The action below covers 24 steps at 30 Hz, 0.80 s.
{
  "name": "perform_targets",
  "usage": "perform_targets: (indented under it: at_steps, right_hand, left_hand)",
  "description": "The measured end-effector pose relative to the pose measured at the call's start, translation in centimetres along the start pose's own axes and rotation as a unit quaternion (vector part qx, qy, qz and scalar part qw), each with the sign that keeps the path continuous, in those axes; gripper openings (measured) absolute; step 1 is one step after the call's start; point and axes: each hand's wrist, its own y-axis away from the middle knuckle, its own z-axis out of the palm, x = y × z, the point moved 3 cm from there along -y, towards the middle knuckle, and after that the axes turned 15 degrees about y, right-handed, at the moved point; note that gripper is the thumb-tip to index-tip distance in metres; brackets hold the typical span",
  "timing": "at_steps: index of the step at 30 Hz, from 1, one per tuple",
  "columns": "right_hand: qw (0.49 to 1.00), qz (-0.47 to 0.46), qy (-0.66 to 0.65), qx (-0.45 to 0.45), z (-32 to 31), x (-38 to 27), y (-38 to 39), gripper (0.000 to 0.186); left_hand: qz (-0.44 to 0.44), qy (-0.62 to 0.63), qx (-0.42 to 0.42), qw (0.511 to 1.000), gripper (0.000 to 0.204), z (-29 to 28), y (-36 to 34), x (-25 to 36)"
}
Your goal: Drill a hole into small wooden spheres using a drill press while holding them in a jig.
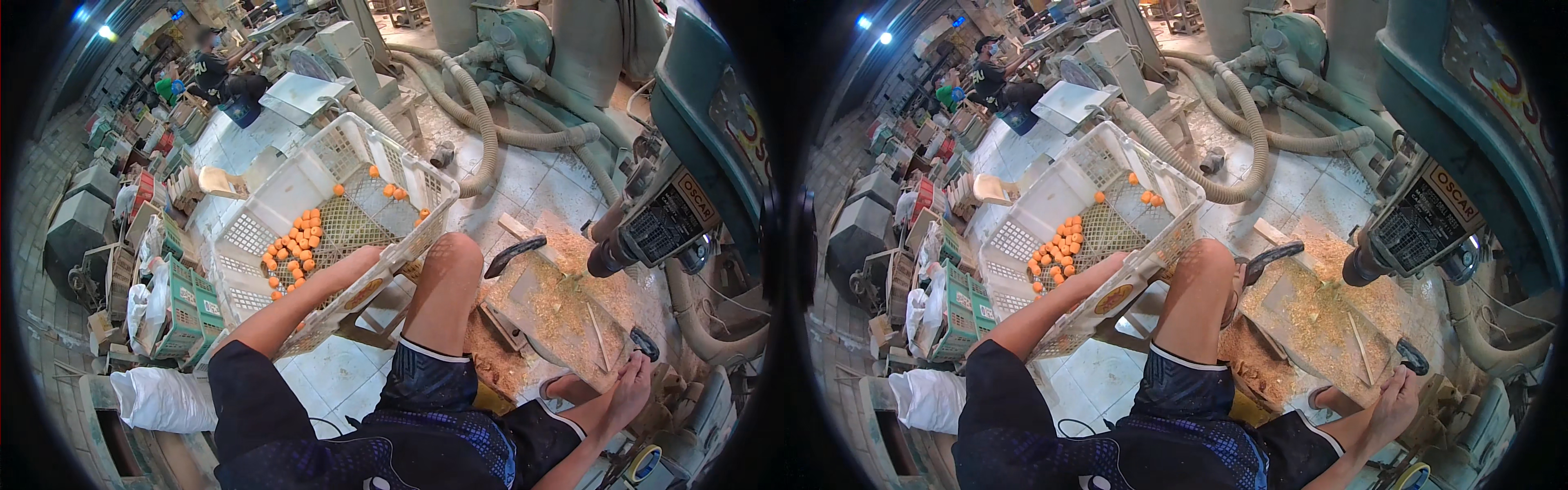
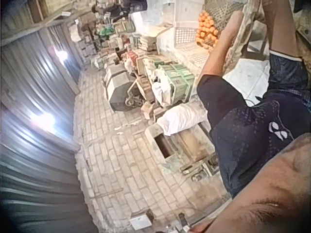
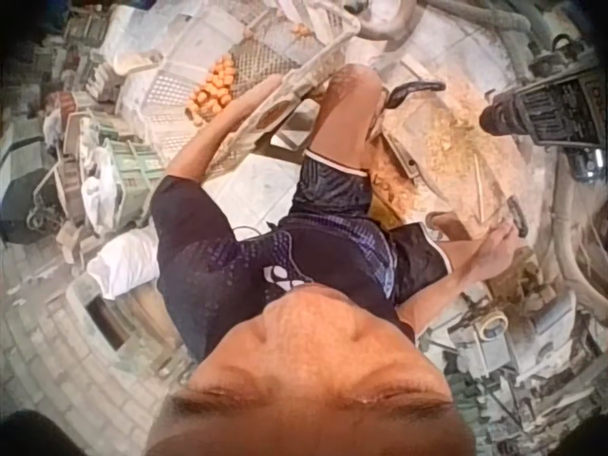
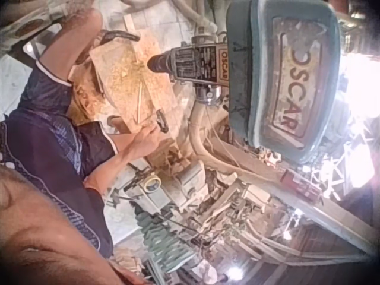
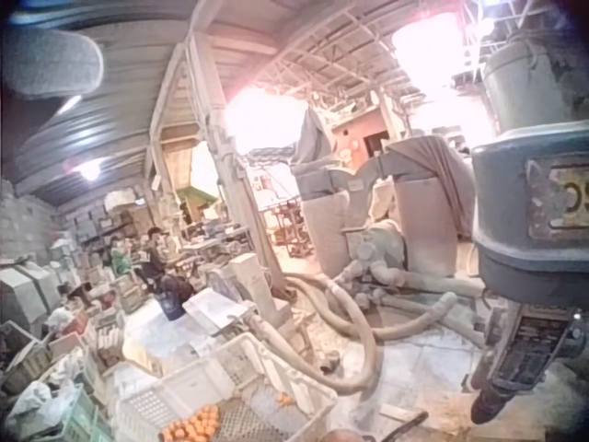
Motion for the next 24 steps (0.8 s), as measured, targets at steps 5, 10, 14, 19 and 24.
perform_targets:
  at_steps: [5, 10, 14, 19, 24]
  right_hand:
    - [0.999, -0.029, 0.034, 0.027, -0.3, -0.5, 0.2, 0.031]
    - [0.999, -0.014, 0.045, 0.012, -0.1, -0.5, 0.2, 0.030]
    - [0.998, -0.018, 0.064, 0.024, -0.4, -0.9, 0.4, 0.029]
    - [0.997, -0.005, 0.067, -0.023, -0.6, -1.2, 0.5, 0.032]
    - [0.995, -0.021, 0.095, -0.009, -0.7, -1.2, 0.5, 0.030]
  left_hand:
    - [-0.101, 0.083, -0.060, 0.990, 0.045, -0.6, 0.7, -0.2]
    - [-0.103, 0.098, 0.034, 0.989, 0.053, -0.3, 0.2, -1.2]
    - [0.067, 0.034, 0.088, 0.993, 0.054, 0.1, -2.0, -1.6]
    - [0.059, -0.006, -0.019, 0.998, 0.050, -0.6, -5.3, -2.9]
    - [-0.017, 0.017, -0.021, 0.999, 0.039, -1.3, -5.9, -2.1]
